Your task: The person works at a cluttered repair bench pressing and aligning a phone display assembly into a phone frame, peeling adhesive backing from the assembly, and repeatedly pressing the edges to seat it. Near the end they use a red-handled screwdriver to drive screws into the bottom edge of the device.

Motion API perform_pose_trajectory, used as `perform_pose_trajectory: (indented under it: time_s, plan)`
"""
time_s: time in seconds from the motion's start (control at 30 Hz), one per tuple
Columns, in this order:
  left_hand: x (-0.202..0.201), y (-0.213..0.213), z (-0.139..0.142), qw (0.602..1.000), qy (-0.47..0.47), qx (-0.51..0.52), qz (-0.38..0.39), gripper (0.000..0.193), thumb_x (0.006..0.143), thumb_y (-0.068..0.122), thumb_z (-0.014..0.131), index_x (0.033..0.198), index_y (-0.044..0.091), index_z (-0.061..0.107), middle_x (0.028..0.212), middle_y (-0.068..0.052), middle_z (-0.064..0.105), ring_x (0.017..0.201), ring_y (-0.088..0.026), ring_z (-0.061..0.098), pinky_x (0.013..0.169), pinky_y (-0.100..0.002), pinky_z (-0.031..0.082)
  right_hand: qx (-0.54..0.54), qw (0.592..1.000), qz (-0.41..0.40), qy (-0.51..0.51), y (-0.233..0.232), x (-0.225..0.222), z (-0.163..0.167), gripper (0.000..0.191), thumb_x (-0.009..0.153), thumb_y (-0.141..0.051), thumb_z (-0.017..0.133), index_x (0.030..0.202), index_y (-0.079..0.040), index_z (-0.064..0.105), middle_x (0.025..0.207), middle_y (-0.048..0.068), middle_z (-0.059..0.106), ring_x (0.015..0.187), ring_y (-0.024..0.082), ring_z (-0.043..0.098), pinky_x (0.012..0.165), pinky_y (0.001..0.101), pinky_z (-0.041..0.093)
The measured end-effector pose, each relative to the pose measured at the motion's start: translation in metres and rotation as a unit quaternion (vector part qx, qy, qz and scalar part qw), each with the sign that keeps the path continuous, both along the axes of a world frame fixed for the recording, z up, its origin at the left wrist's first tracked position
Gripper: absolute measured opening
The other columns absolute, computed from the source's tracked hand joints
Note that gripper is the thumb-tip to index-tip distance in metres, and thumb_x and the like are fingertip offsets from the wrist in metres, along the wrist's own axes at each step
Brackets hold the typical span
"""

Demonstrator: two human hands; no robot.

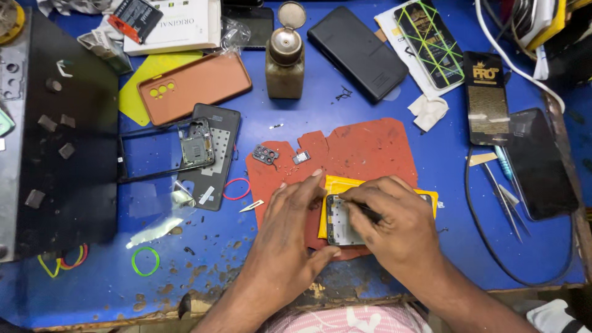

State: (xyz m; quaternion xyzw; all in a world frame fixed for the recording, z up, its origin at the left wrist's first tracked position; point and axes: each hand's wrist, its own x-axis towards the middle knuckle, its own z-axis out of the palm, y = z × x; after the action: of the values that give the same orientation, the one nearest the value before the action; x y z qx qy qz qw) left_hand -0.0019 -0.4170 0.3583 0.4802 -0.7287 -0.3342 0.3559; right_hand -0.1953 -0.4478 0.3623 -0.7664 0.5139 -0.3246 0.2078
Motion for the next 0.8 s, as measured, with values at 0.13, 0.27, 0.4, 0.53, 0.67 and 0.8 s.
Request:
perform_pose_trajectory:
  time_s: [0.13, 0.27, 0.4, 0.53, 0.67, 0.8]
  plan:
    - [0.002, -0.005, -0.004, 1.0, 0.001, 0.006, 0.007, 0.105, 0.067, 0.008, 0.089, 0.153, -0.001, 0.029, 0.131, -0.019, 0.058, 0.127, -0.04, 0.053, 0.116, -0.055, 0.032, 0.002, 1.0, -0.008, 0.022, -0.007, 0.007, -0.005, 0.017, 0.076, -0.004, 0.076, 0.093, -0.004, 0.077, 0.087, 0.01, 0.072, 0.083, 0.027, 0.07, 0.07, 0.0372, 0.056]
    - [0.003, -0.013, -0.01, 1.0, 0.011, 0.013, 0.013, 0.105, 0.067, 0.009, 0.089, 0.153, -0.001, 0.029, 0.131, -0.019, 0.059, 0.128, -0.041, 0.053, 0.115, -0.055, 0.033, -0.022, 0.999, -0.001, 0.026, -0.015, 0.013, -0.01, 0.018, 0.076, -0.004, 0.077, 0.094, -0.003, 0.075, 0.086, 0.01, 0.07, 0.083, 0.028, 0.069, 0.072, 0.0378, 0.054]
    - [0.004, -0.018, -0.014, 1.0, 0.007, 0.025, 0.01, 0.105, 0.068, 0.007, 0.088, 0.153, -0.002, 0.028, 0.132, -0.019, 0.059, 0.127, -0.04, 0.053, 0.115, -0.055, 0.032, -0.039, 0.998, 0.017, 0.045, -0.02, 0.016, -0.013, 0.019, 0.075, -0.003, 0.077, 0.095, -0.002, 0.073, 0.087, 0.01, 0.069, 0.083, 0.029, 0.066, 0.073, 0.0393, 0.053]
    - [0.005, -0.021, -0.017, 1.0, 0.005, 0.023, 0.008, 0.104, 0.069, 0.006, 0.087, 0.153, -0.003, 0.026, 0.132, -0.019, 0.06, 0.129, -0.04, 0.053, 0.117, -0.057, 0.029, -0.031, 0.997, 0.043, 0.055, -0.023, 0.017, -0.014, 0.021, 0.076, -0.003, 0.076, 0.097, -0.002, 0.072, 0.09, 0.01, 0.068, 0.083, 0.029, 0.065, 0.074, 0.0397, 0.054]
    - [0.008, -0.02, -0.019, 1.0, 0.007, 0.023, 0.007, 0.102, 0.07, 0.006, 0.086, 0.152, -0.004, 0.026, 0.131, -0.02, 0.061, 0.129, -0.04, 0.053, 0.119, -0.057, 0.028, -0.024, 0.997, 0.047, 0.058, -0.024, 0.017, -0.016, 0.02, 0.076, -0.002, 0.076, 0.095, -0.002, 0.072, 0.09, 0.009, 0.068, 0.083, 0.028, 0.065, 0.074, 0.0396, 0.053]
    - [0.009, -0.02, -0.019, 1.0, 0.012, 0.027, 0.008, 0.1, 0.071, 0.007, 0.086, 0.152, -0.003, 0.027, 0.13, -0.019, 0.062, 0.129, -0.04, 0.054, 0.119, -0.057, 0.028, -0.014, 0.998, 0.016, 0.057, -0.023, 0.02, -0.018, 0.018, 0.078, -0.002, 0.076, 0.096, -0.002, 0.072, 0.091, 0.009, 0.068, 0.083, 0.027, 0.065, 0.073, 0.0389, 0.053]
